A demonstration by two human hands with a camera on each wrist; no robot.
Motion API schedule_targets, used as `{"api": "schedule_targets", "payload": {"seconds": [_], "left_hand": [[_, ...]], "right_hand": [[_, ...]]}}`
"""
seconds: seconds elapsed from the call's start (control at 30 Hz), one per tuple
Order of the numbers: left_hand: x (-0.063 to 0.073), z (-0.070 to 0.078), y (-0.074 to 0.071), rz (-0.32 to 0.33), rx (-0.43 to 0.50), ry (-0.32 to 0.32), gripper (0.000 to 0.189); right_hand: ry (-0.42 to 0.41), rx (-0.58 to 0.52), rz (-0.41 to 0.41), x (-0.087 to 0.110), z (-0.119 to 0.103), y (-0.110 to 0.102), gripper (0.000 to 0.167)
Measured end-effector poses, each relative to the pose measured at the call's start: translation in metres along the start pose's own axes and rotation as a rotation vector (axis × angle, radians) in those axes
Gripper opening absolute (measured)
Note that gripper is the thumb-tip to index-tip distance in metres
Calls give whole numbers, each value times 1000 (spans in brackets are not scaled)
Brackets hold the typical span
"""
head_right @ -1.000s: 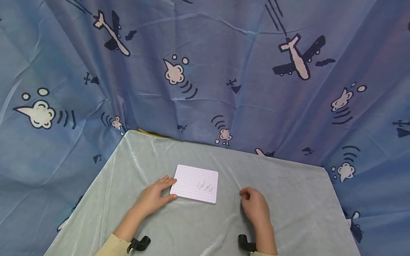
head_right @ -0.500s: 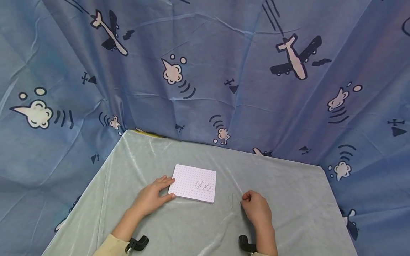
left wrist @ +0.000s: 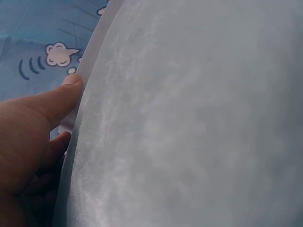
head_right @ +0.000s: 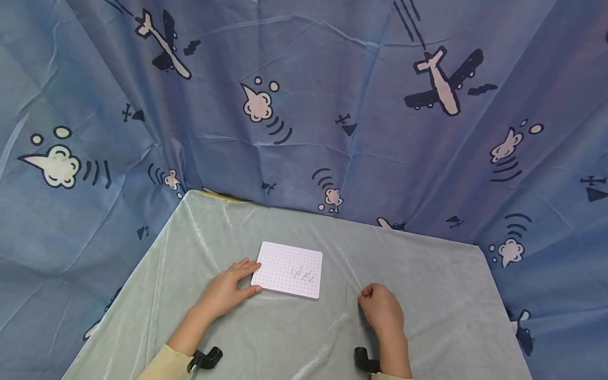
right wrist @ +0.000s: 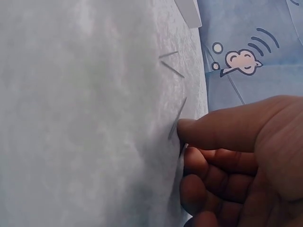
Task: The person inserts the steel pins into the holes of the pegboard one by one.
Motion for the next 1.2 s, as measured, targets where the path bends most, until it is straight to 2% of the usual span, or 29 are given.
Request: {"api": "schedule_targets", "payload": {"seconds": [0.23,0.63,0.93,1.2], "left_hand": [[-1,2,-1,-4,2,3,65],[-1,2,-2,5,2,-1,64],[-1,2,-2,1,5,-2,64],[-1,1,0,-2,-3,-3,65]], "right_hand": [[10,5,0,1,-1,0,15],[-32,-28,47,4,0,2,10],[-58,-99,177,5,-4,0,10],[-90,-156,253,6,-16,0,6]]}}
Point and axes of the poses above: each hand's wrist, its own x-axis away from the middle knuckle, its own y-axis out of the palm, z = x × y, the point moved 4 cm from there along -x, towards the middle knuckle, and after that the axes turned 1 degree about x, right-handed, at the moved point
